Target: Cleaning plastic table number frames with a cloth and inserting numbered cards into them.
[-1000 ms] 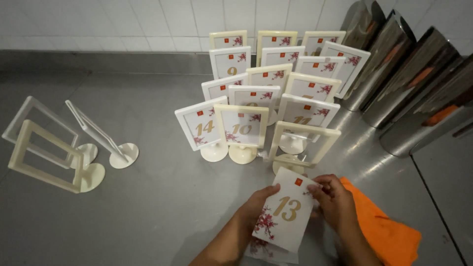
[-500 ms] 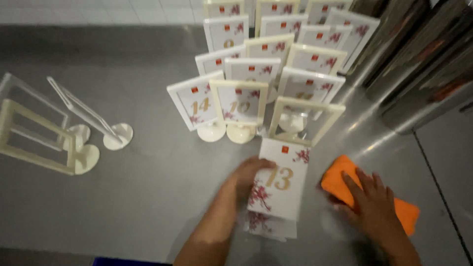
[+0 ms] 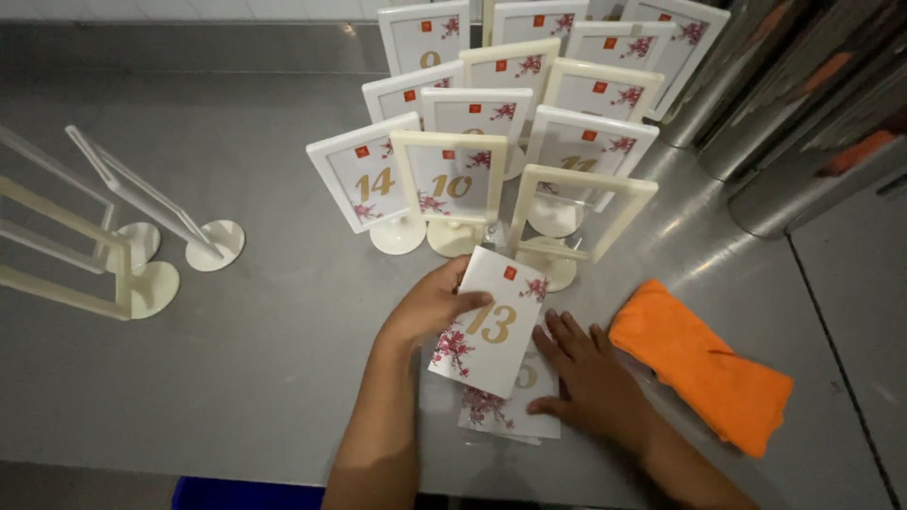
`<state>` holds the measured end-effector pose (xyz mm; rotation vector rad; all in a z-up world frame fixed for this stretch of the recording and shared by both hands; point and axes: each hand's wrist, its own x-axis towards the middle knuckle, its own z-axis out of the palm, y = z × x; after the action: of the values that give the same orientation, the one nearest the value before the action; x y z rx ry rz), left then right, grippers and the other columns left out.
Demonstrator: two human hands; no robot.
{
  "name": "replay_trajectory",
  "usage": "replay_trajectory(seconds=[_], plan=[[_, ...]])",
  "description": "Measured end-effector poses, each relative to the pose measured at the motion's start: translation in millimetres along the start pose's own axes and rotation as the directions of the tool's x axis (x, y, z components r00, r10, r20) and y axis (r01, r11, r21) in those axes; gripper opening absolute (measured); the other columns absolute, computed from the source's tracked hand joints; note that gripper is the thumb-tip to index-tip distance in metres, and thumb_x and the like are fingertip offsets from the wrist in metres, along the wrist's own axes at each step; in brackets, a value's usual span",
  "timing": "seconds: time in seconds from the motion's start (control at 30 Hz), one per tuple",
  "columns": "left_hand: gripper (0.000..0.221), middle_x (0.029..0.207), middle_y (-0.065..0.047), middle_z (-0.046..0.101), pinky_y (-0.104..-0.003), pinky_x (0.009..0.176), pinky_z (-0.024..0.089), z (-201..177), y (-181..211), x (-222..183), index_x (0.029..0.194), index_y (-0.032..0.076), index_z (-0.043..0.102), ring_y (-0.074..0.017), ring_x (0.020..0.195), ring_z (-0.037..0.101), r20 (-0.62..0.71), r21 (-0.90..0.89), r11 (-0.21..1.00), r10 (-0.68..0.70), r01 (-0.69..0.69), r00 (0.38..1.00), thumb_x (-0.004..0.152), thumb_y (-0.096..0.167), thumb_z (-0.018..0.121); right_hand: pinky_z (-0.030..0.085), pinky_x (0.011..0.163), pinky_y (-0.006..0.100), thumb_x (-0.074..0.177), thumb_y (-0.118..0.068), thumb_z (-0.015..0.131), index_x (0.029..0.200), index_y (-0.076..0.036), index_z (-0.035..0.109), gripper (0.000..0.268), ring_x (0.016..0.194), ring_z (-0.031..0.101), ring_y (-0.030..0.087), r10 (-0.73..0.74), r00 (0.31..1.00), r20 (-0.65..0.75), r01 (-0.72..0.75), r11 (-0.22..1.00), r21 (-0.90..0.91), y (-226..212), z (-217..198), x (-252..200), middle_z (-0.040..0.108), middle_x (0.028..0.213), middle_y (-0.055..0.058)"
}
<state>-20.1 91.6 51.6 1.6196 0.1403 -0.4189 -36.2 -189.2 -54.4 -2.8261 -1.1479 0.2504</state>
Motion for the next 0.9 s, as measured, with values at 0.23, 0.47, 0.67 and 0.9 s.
replay_trajectory(seconds=[0.23, 0.47, 0.67, 0.9], plan=[[0.052, 0.122, -0.008, 0.072, -0.036, 0.083, 0.059, -1.9, -7.4, 8.0, 0.139, 0.014, 0.05, -0.0226, 0.101, 0.073, -0.008, -0.079, 0.997, 0.006, -0.006, 1.0, 0.089, 0.012, 0.065, 0.012, 0.12, 0.053, 0.083, -0.083, 0.073, 0.163, -0.013, 0.021, 0.119, 0.156, 0.013, 0.03, -0.024, 0.997, -0.07, 0.02, 0.999, -0.049, 3.0, 7.4, -12.4, 0.016, 0.171, 0.012], [0.06, 0.127, -0.009, 0.067, -0.036, 0.089, 0.057, 6.5, -15.9, 17.4, 0.145, 0.015, 0.046, -0.0225, 0.109, 0.068, 0.046, -0.148, 0.989, 0.035, -0.028, 0.998, 0.089, 0.008, 0.065, 0.012, 0.118, 0.056, 0.069, -0.102, 0.074, 0.165, -0.01, 0.014, 0.145, 0.154, 0.016, 0.037, -0.05, 0.992, -0.113, 0.047, 0.998, -0.034, -4.3, 6.7, -14.1, 0.014, 0.17, 0.02], [0.063, 0.133, -0.009, 0.069, -0.037, 0.1, 0.053, 7.9, 6.4, 5.5, 0.147, 0.014, 0.048, -0.0244, 0.118, 0.066, -0.205, -0.23, 0.972, -0.002, -0.046, 0.979, 0.085, 0.006, 0.061, 0.014, 0.12, 0.055, 0.072, -0.085, 0.087, 0.162, -0.016, 0.024, 0.129, 0.154, 0.018, 0.036, 0.028, 0.999, -0.028, -0.026, 0.997, 0.07, -1.3, 4.5, -12.8, 0.017, 0.17, 0.016], [0.064, 0.142, -0.004, 0.066, -0.031, 0.103, 0.049, -5.0, 18.1, -7.7, 0.153, 0.018, 0.05, -0.0192, 0.123, 0.064, -0.309, -0.309, 0.951, -0.108, 0.008, 0.945, 0.089, 0.014, 0.051, 0.018, 0.124, 0.053, 0.066, -0.055, 0.092, 0.159, -0.023, 0.034, 0.114, 0.156, 0.023, 0.028, 0.439, 0.898, -0.033, -0.382, 0.814, 0.438, -11.9, -71.5, -22.2, 0.03, 0.168, 0.005]])
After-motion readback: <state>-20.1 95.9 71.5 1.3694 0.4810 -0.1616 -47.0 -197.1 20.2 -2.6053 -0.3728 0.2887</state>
